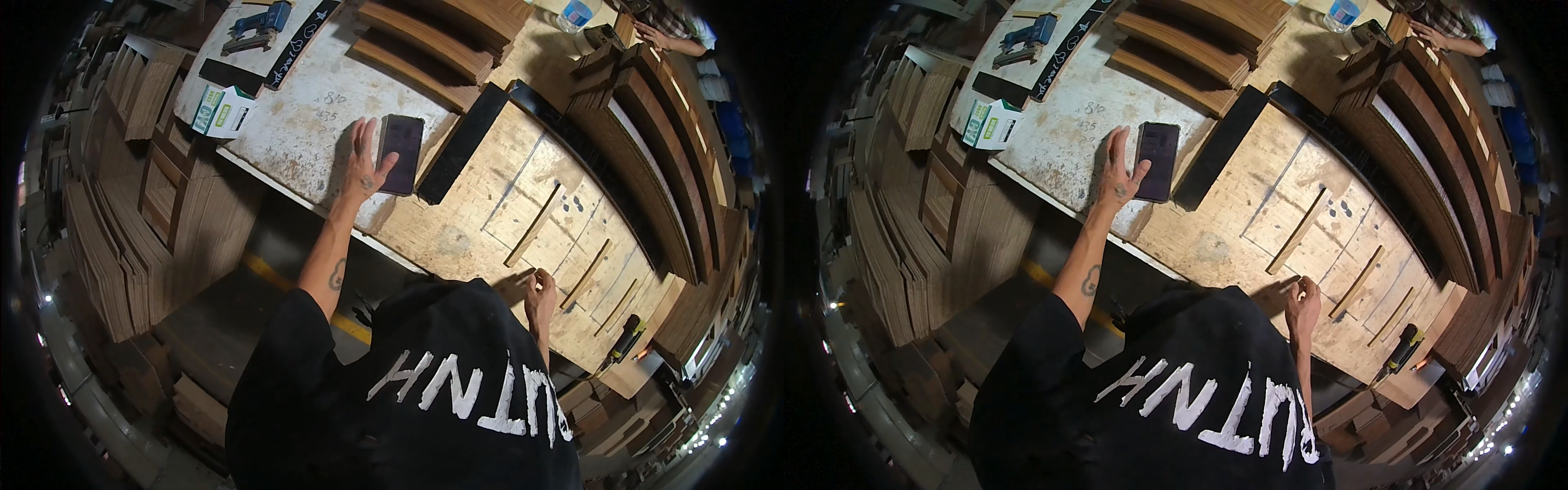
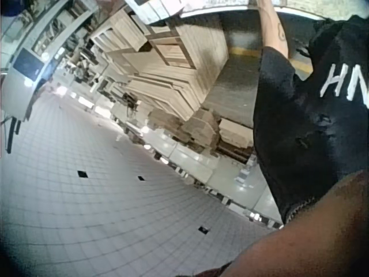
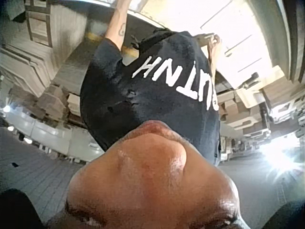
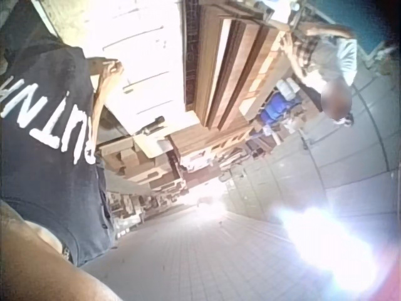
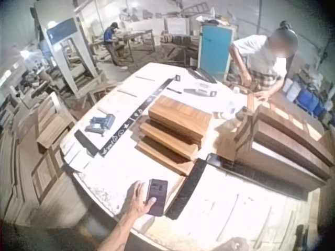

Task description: The person assembles a wooden frame by placing thin wooden strips onto a larger frame and securing them with a nail gun. They repeatedly position and fasten strips, then stack the completed frame with others on the workbench.

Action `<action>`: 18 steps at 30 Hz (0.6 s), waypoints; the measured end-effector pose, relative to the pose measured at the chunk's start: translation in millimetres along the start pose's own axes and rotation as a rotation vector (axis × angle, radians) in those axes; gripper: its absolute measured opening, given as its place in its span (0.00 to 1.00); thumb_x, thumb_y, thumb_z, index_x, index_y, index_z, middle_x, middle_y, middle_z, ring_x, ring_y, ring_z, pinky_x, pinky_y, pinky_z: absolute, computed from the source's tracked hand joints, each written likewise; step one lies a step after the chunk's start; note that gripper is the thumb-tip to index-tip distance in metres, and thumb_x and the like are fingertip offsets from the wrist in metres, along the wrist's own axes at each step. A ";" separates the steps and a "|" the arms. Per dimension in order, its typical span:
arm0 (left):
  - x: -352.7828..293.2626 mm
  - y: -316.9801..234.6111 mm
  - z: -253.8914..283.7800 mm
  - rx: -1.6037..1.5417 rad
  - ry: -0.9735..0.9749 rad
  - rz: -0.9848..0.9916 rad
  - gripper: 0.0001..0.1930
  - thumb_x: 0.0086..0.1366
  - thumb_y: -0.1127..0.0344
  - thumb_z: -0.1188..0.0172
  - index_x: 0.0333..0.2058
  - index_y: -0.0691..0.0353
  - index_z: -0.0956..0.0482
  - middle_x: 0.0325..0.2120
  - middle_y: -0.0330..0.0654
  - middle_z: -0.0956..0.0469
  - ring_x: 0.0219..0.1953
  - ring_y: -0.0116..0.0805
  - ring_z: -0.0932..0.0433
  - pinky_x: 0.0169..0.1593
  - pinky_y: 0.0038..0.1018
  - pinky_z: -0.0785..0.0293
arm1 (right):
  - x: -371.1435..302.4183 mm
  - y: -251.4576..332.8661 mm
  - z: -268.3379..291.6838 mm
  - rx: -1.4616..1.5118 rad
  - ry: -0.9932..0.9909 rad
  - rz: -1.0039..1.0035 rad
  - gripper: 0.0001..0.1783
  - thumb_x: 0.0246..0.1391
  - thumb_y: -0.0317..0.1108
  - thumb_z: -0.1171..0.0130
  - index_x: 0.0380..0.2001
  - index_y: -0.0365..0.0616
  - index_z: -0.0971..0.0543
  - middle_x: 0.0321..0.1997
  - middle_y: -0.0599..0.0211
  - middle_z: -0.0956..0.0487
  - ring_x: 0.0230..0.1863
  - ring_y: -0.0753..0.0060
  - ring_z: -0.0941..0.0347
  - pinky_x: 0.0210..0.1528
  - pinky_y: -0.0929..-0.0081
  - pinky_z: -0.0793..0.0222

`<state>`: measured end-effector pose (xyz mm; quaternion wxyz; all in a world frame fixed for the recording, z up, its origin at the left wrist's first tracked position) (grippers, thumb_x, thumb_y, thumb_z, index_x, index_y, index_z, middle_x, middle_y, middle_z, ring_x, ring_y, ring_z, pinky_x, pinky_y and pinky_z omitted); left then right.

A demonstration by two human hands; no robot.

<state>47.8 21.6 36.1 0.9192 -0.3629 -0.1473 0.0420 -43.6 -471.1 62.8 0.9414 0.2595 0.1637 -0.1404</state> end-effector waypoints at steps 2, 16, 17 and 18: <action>1.5 -0.4 0.6 0.010 -0.008 -0.025 0.42 0.70 0.45 0.40 0.73 0.57 0.50 0.70 0.64 0.49 0.70 0.67 0.42 0.67 0.50 0.36 | -1.3 -0.7 0.0 0.007 -0.016 0.012 0.21 0.63 0.39 0.42 0.52 0.34 0.22 0.49 0.43 0.20 0.50 0.44 0.22 0.54 0.57 0.27; -4.4 2.0 2.1 -0.006 -0.076 -0.058 0.31 0.75 0.47 0.49 0.67 0.62 0.39 0.65 0.56 0.38 0.65 0.58 0.34 0.66 0.46 0.34 | -8.3 -32.5 -38.8 -0.277 0.194 -0.009 0.52 0.56 0.55 0.34 0.71 0.33 0.45 0.74 0.25 0.49 0.74 0.23 0.50 0.70 0.42 0.42; -4.9 0.9 2.1 0.007 -0.080 -0.055 0.30 0.75 0.47 0.50 0.67 0.61 0.38 0.65 0.56 0.37 0.65 0.58 0.34 0.66 0.45 0.34 | -6.7 -34.0 -41.9 -0.285 0.245 -0.007 0.57 0.54 0.57 0.33 0.72 0.32 0.49 0.75 0.23 0.54 0.73 0.20 0.52 0.69 0.38 0.42; -1.6 -1.7 -0.1 0.014 -0.079 -0.066 0.30 0.76 0.47 0.50 0.66 0.61 0.38 0.65 0.56 0.36 0.65 0.58 0.34 0.66 0.45 0.34 | -8.7 -30.9 -40.4 -0.297 0.259 -0.035 0.58 0.54 0.57 0.32 0.72 0.31 0.50 0.75 0.22 0.54 0.73 0.20 0.52 0.68 0.37 0.42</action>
Point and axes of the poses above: each hand's wrist, its own x-axis towards the middle knuckle, its own z-axis out of the back of the hand, y = z × x, the point moved 6 cm from there along x, towards the middle knuckle
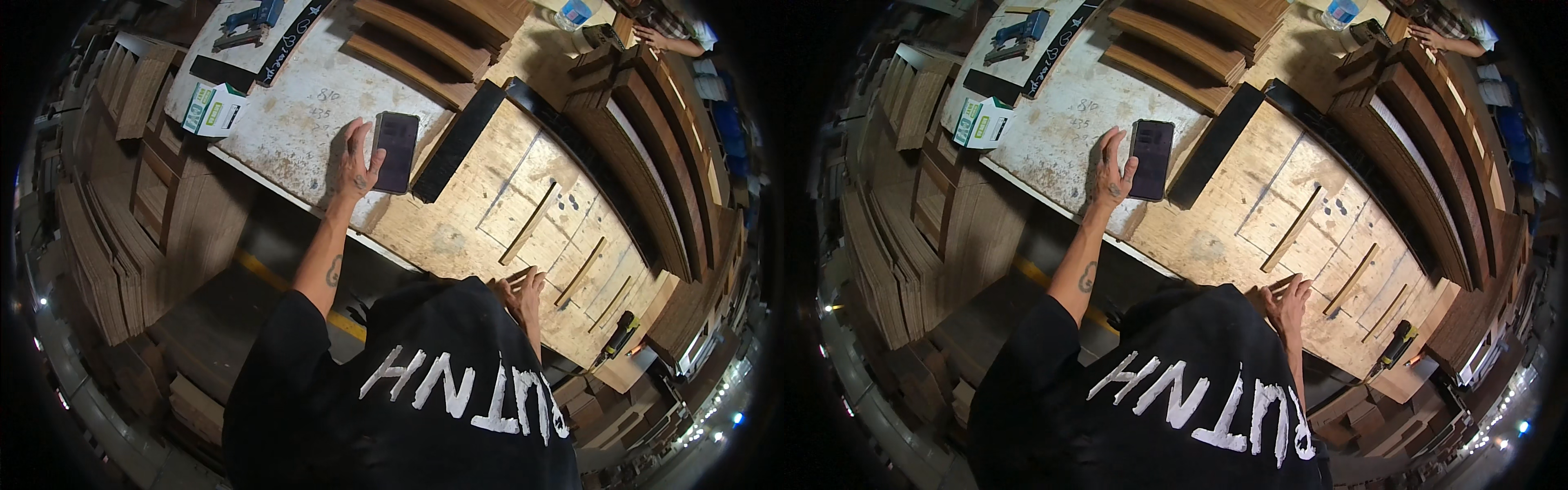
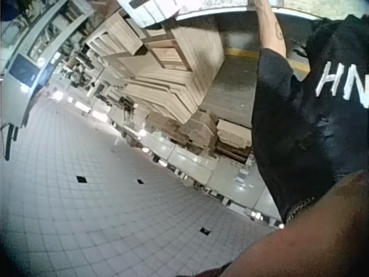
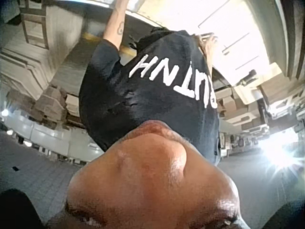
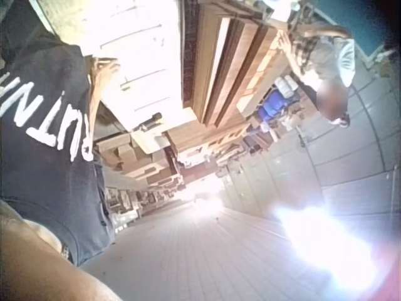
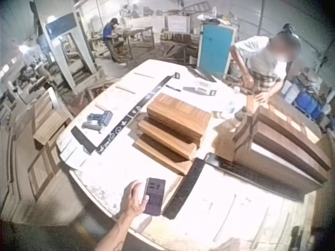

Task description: The person assembles a wooden frame by placing thin wooden strips onto a larger frame and securing them with a nail gun. They repeatedly position and fasten strips, then stack the completed frame with others on the workbench.

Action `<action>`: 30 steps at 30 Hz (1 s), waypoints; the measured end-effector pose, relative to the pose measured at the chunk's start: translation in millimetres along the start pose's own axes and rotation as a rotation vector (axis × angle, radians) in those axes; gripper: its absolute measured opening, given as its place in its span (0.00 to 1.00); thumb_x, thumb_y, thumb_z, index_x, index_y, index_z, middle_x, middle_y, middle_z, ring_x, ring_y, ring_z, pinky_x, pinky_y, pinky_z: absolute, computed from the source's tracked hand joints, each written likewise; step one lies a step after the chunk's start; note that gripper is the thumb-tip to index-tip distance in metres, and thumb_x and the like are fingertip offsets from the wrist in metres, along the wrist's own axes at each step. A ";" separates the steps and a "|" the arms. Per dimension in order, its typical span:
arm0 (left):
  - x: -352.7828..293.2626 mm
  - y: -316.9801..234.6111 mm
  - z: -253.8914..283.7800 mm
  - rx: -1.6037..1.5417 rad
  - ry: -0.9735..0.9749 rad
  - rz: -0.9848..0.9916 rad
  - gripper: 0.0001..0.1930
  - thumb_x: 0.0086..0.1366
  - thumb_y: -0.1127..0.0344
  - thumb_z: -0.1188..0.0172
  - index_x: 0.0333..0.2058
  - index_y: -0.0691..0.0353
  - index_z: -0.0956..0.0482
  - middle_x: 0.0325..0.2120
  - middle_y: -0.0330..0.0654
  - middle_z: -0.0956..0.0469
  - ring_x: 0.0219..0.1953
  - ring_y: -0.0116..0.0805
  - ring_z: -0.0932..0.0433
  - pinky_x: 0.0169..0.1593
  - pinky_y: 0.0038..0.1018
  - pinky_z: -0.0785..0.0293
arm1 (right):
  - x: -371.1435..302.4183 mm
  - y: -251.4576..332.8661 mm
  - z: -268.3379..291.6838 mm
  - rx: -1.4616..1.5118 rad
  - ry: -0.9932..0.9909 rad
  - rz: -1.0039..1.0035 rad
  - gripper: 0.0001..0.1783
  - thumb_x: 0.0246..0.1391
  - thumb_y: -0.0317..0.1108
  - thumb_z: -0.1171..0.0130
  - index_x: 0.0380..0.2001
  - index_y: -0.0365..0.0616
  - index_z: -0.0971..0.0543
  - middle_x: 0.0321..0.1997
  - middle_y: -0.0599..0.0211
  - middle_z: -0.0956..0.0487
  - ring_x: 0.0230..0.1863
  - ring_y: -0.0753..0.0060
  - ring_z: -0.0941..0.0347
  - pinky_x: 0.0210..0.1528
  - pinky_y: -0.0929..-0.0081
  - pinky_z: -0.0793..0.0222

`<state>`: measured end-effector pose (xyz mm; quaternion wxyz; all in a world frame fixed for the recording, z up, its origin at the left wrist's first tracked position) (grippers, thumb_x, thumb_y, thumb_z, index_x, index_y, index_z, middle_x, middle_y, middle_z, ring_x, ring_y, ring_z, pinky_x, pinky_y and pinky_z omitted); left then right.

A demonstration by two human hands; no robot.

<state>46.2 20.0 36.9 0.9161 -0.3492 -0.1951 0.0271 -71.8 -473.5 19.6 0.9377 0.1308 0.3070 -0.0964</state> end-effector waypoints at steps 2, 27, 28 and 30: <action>1.1 -0.9 -1.4 -0.015 0.003 0.009 0.30 0.76 0.48 0.50 0.66 0.62 0.38 0.65 0.56 0.36 0.64 0.59 0.33 0.66 0.45 0.34 | -2.0 9.9 4.8 -0.020 0.044 -0.035 0.59 0.53 0.57 0.31 0.72 0.30 0.51 0.75 0.21 0.56 0.73 0.20 0.53 0.68 0.37 0.42; -89.9 -122.1 -63.5 -0.155 -0.017 0.078 0.11 0.74 0.67 0.44 0.45 0.70 0.20 0.45 0.53 0.18 0.49 0.49 0.19 0.53 0.36 0.24 | 9.9 -32.7 57.4 0.388 -0.102 0.170 0.23 0.56 0.50 0.38 0.41 0.39 0.20 0.48 0.40 0.20 0.45 0.42 0.20 0.47 0.53 0.24; -102.9 -127.0 -77.5 -0.266 -0.004 0.167 0.11 0.72 0.67 0.43 0.44 0.69 0.19 0.43 0.51 0.17 0.47 0.46 0.18 0.51 0.35 0.23 | 13.2 -50.0 72.4 0.500 -0.143 0.116 0.21 0.56 0.48 0.38 0.36 0.38 0.19 0.42 0.44 0.18 0.41 0.46 0.20 0.45 0.55 0.24; -124.1 -153.7 -92.6 -0.232 0.061 0.221 0.09 0.71 0.67 0.41 0.38 0.69 0.19 0.40 0.48 0.16 0.39 0.38 0.18 0.45 0.29 0.23 | 7.1 -95.3 100.1 0.605 -0.225 -0.002 0.19 0.54 0.45 0.36 0.26 0.36 0.19 0.28 0.47 0.18 0.36 0.47 0.19 0.41 0.56 0.25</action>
Point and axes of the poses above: each hand's wrist, its own x-axis towards the middle knuckle, its own z-axis out of the back of the hand, y = z × x, the point moved 6 cm from there along x, towards the middle knuckle
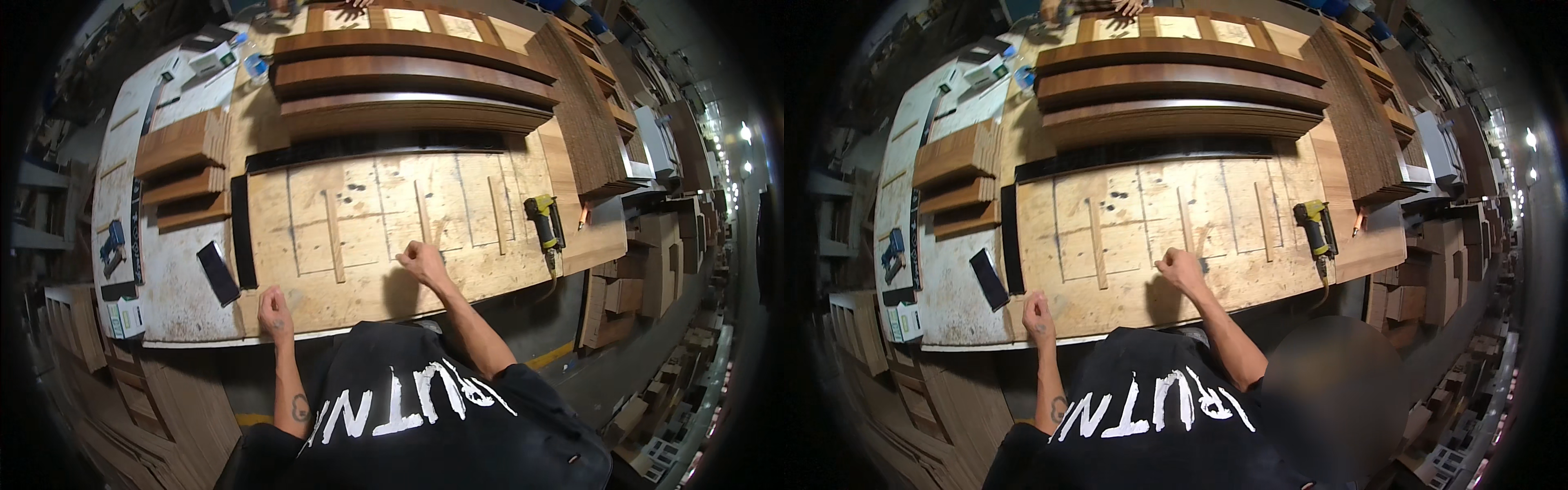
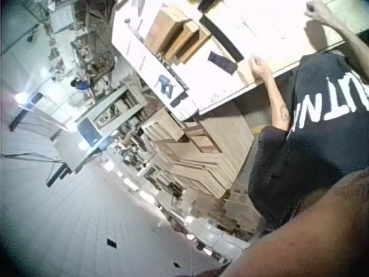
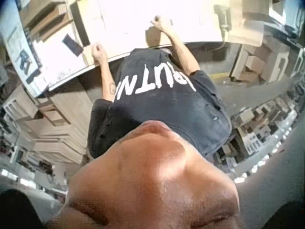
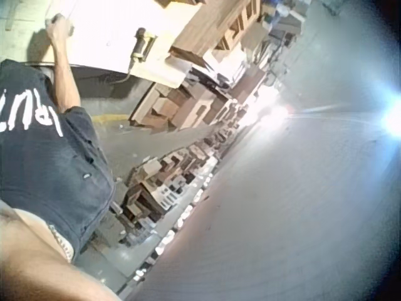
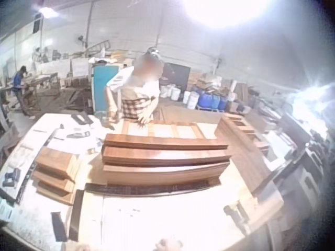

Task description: The person assembles a wooden frame by placing thin wooden strips onto a larger frame and securing them with a nail gun. They repeatedly position and fasten strips, then stack the completed frame with others on the workbench.

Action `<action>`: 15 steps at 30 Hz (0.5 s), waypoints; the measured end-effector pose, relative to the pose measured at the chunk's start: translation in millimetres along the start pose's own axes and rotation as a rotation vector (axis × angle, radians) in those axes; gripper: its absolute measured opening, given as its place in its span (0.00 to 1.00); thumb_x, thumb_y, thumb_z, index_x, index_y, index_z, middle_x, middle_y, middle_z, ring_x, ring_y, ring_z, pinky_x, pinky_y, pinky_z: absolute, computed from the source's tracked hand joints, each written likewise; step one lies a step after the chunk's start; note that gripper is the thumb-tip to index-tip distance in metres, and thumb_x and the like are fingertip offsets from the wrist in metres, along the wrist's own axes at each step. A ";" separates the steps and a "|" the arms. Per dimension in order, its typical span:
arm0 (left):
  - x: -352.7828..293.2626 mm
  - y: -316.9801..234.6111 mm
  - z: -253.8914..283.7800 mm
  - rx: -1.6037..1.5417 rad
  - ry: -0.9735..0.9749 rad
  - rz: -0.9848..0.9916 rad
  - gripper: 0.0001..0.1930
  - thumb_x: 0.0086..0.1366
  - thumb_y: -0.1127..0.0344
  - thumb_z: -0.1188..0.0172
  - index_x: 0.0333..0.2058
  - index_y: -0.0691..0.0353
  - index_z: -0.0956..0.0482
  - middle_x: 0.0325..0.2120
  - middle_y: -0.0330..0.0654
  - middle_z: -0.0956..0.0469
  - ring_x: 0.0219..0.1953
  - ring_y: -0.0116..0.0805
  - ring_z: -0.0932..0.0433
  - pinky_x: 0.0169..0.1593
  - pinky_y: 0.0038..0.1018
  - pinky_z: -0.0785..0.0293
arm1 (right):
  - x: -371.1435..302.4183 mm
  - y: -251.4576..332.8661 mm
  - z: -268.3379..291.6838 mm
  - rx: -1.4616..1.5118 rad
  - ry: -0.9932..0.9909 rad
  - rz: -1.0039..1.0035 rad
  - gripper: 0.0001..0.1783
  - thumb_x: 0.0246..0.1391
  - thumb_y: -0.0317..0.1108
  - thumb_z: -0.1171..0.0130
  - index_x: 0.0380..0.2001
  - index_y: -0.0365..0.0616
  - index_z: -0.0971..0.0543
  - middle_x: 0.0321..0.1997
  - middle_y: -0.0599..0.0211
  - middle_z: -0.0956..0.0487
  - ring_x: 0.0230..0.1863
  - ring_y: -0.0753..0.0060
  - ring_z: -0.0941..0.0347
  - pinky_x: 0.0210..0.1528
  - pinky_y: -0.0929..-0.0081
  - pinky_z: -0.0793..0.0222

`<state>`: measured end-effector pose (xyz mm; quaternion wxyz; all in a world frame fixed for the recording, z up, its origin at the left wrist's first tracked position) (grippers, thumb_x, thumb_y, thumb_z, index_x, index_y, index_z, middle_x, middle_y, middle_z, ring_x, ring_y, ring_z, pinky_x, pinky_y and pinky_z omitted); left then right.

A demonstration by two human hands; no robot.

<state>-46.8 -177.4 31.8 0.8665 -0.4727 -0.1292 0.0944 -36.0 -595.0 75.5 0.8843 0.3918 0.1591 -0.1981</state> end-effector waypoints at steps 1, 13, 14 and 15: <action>-6.8 -6.2 -7.7 0.032 0.052 0.083 0.10 0.72 0.66 0.41 0.39 0.69 0.19 0.38 0.45 0.17 0.39 0.34 0.19 0.44 0.28 0.23 | 7.7 -19.0 21.9 -0.004 -0.053 -0.031 0.17 0.54 0.44 0.36 0.29 0.37 0.19 0.29 0.47 0.18 0.36 0.47 0.19 0.41 0.56 0.25; -76.6 -69.3 -87.1 -0.185 0.106 0.376 0.12 0.75 0.63 0.43 0.45 0.68 0.22 0.35 0.40 0.19 0.35 0.26 0.22 0.41 0.21 0.26 | 192.4 -154.0 326.4 0.073 -0.862 0.247 0.30 0.61 0.42 0.41 0.61 0.36 0.30 0.61 0.39 0.27 0.63 0.41 0.31 0.66 0.52 0.36; -83.8 -78.2 -88.6 -0.142 0.133 0.383 0.13 0.75 0.62 0.43 0.46 0.68 0.22 0.35 0.40 0.19 0.34 0.25 0.21 0.41 0.20 0.25 | 207.4 -149.8 350.9 0.139 -0.975 0.228 0.31 0.62 0.43 0.42 0.63 0.37 0.31 0.63 0.38 0.28 0.64 0.39 0.33 0.66 0.51 0.37; -91.6 -87.6 -88.6 -0.165 0.108 0.350 0.14 0.75 0.61 0.43 0.47 0.68 0.23 0.35 0.41 0.18 0.34 0.25 0.21 0.41 0.21 0.25 | 218.5 -137.2 374.9 0.115 -1.048 0.269 0.33 0.62 0.45 0.43 0.64 0.37 0.32 0.63 0.37 0.28 0.65 0.38 0.34 0.67 0.50 0.38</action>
Point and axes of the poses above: each hand's wrist, its own x-axis towards the middle knuckle, its own z-axis out of the back of the hand, y = z × x, the point moved 6 cm from there along x, towards the middle knuckle
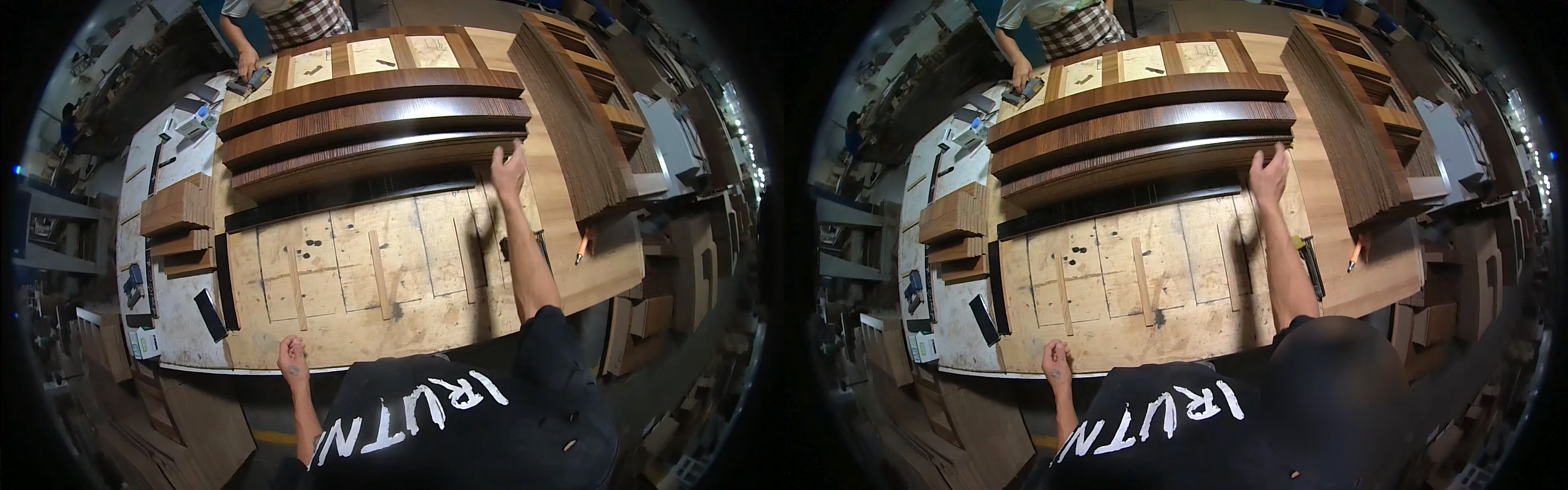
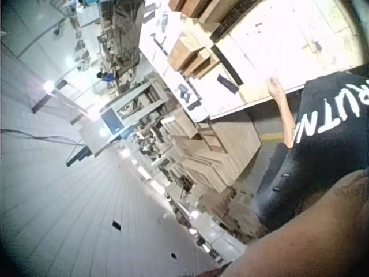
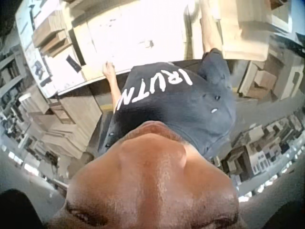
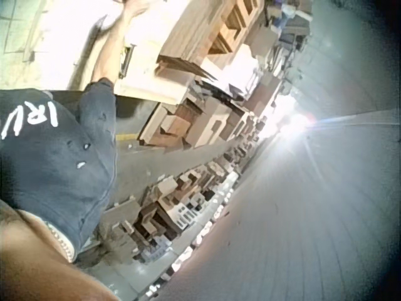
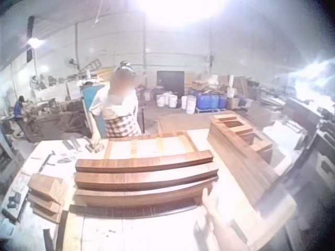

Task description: The person assembles a wooden frame by placing thin wooden strips onto a larger frame and securing them with a nail gun. They repeatedly position and fasten strips, then stack the completed frame with others on the workbench.

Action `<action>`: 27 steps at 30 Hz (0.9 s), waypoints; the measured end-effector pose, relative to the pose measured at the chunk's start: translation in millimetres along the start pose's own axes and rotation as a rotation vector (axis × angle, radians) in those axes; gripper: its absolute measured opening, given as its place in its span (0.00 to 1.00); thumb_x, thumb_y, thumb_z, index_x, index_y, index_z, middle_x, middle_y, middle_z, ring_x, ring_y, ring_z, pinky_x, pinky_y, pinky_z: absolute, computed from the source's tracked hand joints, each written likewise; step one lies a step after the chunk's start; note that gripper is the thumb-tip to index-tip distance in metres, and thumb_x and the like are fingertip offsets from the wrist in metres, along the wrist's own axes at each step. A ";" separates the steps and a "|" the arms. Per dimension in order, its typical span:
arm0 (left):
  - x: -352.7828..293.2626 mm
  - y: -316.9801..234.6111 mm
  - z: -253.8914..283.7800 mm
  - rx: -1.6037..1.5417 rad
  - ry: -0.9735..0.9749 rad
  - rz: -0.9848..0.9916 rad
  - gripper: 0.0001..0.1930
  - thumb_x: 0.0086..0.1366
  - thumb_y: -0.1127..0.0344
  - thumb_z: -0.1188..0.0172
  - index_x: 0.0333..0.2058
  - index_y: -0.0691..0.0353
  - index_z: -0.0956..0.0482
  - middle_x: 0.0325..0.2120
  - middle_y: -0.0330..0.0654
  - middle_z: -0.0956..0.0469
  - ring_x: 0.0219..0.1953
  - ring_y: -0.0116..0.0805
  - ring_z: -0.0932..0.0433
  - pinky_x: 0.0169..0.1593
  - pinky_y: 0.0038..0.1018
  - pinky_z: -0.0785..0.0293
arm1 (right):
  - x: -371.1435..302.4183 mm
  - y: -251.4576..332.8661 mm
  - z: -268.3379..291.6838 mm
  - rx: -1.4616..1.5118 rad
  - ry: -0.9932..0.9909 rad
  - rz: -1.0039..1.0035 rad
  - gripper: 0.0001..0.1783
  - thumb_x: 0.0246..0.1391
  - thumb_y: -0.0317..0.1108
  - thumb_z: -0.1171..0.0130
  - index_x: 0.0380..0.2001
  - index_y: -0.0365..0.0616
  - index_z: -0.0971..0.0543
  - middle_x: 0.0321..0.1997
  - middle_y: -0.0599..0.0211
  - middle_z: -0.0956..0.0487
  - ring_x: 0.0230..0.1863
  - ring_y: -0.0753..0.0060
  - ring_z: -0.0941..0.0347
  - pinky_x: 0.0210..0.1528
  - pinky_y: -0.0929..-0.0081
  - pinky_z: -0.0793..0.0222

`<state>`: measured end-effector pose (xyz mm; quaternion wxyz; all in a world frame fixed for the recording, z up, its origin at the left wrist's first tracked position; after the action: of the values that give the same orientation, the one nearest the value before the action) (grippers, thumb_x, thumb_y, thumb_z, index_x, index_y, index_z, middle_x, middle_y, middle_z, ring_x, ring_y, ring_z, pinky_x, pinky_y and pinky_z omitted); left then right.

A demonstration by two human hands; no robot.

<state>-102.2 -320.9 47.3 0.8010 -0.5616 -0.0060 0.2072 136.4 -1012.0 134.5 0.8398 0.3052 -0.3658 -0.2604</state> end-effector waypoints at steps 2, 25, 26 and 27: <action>-12.9 -0.8 3.9 0.020 -0.032 0.041 0.14 0.74 0.62 0.42 0.47 0.69 0.23 0.35 0.42 0.18 0.35 0.25 0.21 0.40 0.21 0.24 | 53.0 11.7 0.6 0.006 -0.059 0.015 0.35 0.61 0.47 0.43 0.65 0.37 0.33 0.64 0.37 0.28 0.66 0.37 0.34 0.67 0.49 0.38; 79.3 -118.8 -124.9 -0.193 0.145 0.113 0.14 0.75 0.63 0.43 0.49 0.68 0.23 0.38 0.41 0.20 0.39 0.27 0.20 0.44 0.22 0.21 | 69.7 -58.4 10.3 0.921 0.204 -0.760 0.16 0.59 0.36 0.33 0.44 0.37 0.22 0.36 0.65 0.20 0.31 0.71 0.24 0.33 0.75 0.19; 93.5 -129.4 -143.3 -0.203 0.233 0.015 0.13 0.74 0.63 0.42 0.50 0.67 0.22 0.40 0.41 0.20 0.44 0.28 0.19 0.50 0.24 0.20 | 66.3 -66.1 2.6 1.025 0.213 -0.794 0.15 0.59 0.36 0.32 0.43 0.39 0.22 0.36 0.65 0.20 0.35 0.71 0.23 0.39 0.73 0.19; 99.3 -157.8 -175.0 -0.208 0.309 -0.034 0.14 0.74 0.63 0.42 0.50 0.66 0.22 0.39 0.38 0.19 0.43 0.27 0.19 0.48 0.23 0.21 | 63.3 -79.8 2.6 1.120 0.204 -0.826 0.14 0.59 0.36 0.32 0.42 0.40 0.22 0.36 0.65 0.20 0.38 0.70 0.22 0.45 0.71 0.18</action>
<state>82.3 -489.0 103.0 0.7333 -0.6665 0.0861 0.1033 155.1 -1108.7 108.6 0.4189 0.8286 -0.2182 -0.3006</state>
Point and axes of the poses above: each hand's wrist, its own x-axis towards the middle knuckle, its own z-axis out of the back of the hand, y = z × x, the point moved 6 cm from there along x, towards the middle knuckle
